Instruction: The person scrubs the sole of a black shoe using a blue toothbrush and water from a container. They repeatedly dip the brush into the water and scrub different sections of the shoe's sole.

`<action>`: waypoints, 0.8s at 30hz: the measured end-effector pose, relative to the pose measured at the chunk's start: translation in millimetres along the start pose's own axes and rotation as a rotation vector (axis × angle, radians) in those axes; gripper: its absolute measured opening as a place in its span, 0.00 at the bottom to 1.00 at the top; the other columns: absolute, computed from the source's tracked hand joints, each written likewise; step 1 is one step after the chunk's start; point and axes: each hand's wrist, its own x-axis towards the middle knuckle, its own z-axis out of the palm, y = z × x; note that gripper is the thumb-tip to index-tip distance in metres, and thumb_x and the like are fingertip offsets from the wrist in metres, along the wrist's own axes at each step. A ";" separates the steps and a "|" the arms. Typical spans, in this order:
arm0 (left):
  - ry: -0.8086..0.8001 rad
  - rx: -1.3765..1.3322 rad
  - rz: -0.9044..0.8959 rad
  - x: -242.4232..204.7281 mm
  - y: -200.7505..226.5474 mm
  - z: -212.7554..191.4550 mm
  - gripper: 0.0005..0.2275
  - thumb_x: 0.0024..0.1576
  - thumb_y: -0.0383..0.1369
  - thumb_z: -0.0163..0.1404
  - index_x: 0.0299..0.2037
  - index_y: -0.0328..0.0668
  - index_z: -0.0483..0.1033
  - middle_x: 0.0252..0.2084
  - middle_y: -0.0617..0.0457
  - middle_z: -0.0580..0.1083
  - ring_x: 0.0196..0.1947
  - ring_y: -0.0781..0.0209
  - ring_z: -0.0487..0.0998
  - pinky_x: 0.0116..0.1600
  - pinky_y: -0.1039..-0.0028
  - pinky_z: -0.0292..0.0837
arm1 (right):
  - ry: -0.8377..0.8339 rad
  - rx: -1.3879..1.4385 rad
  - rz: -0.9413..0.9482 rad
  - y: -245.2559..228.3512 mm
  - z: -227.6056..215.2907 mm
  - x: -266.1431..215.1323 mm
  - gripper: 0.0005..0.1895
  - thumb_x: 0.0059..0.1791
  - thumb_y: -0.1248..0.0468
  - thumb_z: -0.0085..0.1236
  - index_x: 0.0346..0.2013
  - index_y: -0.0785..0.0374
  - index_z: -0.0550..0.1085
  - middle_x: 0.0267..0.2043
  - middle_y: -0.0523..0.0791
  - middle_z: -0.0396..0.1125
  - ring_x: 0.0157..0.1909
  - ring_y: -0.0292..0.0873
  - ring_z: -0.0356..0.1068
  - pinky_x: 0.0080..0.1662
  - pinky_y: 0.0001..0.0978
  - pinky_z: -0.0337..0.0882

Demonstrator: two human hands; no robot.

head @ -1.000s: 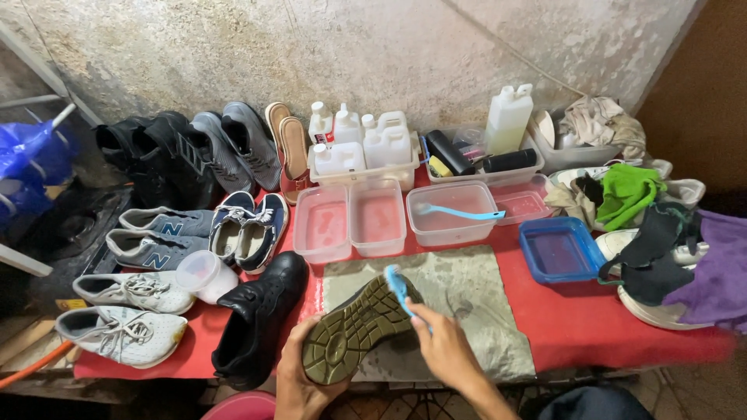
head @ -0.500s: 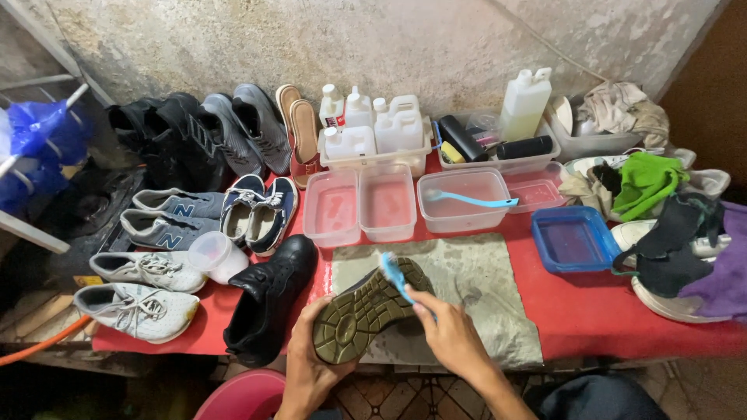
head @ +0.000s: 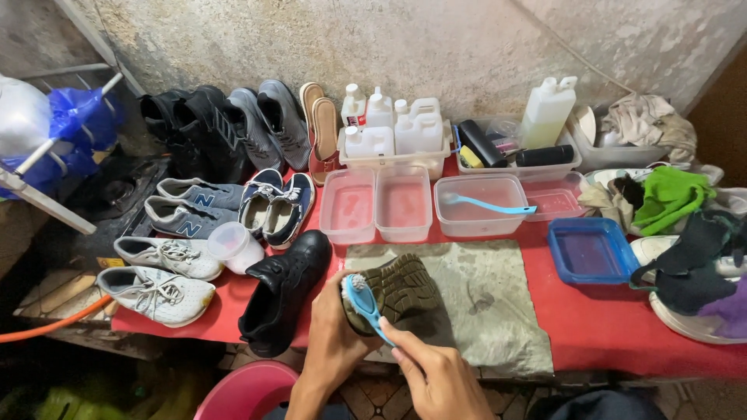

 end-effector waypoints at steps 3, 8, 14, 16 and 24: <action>-0.085 0.117 0.026 7.5 2.3 6.3 0.41 0.35 0.37 0.68 0.63 0.41 0.64 0.58 0.47 0.75 0.58 0.45 0.75 0.60 0.61 0.65 | 0.154 0.007 -0.173 15.7 -3.9 10.8 0.22 0.51 0.55 0.51 0.60 0.37 0.75 0.53 0.41 0.80 0.53 0.45 0.80 0.43 0.33 0.76; -0.018 0.061 -0.012 4.6 -2.3 5.6 0.40 0.38 0.42 0.69 0.61 0.37 0.65 0.55 0.43 0.76 0.55 0.45 0.77 0.58 0.63 0.70 | 0.042 0.075 -0.121 8.0 -3.5 5.5 0.24 0.52 0.55 0.49 0.63 0.37 0.74 0.56 0.39 0.80 0.60 0.40 0.77 0.48 0.26 0.74; 0.021 -0.075 -0.253 -24.2 -20.8 1.2 0.45 0.30 0.41 0.75 0.61 0.45 0.65 0.53 0.51 0.80 0.51 0.55 0.84 0.52 0.69 0.78 | 0.007 -0.140 0.054 58.1 -15.1 111.7 0.12 0.57 0.62 0.46 0.55 0.55 0.70 0.19 0.38 0.63 0.14 0.33 0.55 0.16 0.24 0.55; 0.055 -0.058 -0.175 -35.7 -36.6 8.3 0.45 0.30 0.40 0.74 0.61 0.43 0.64 0.55 0.50 0.76 0.54 0.54 0.81 0.56 0.70 0.75 | 0.064 -0.229 0.002 69.3 -19.8 160.3 0.08 0.55 0.63 0.49 0.48 0.58 0.68 0.27 0.46 0.67 0.24 0.45 0.64 0.26 0.38 0.62; 0.218 -0.023 -0.131 -58.7 -64.2 25.7 0.42 0.30 0.37 0.68 0.59 0.35 0.62 0.53 0.47 0.66 0.56 0.49 0.73 0.60 0.65 0.72 | 0.167 -0.938 -0.111 100.0 -18.3 297.3 0.18 0.47 0.82 0.41 0.43 0.63 0.74 0.44 0.55 0.62 0.37 0.66 0.74 0.35 0.61 0.74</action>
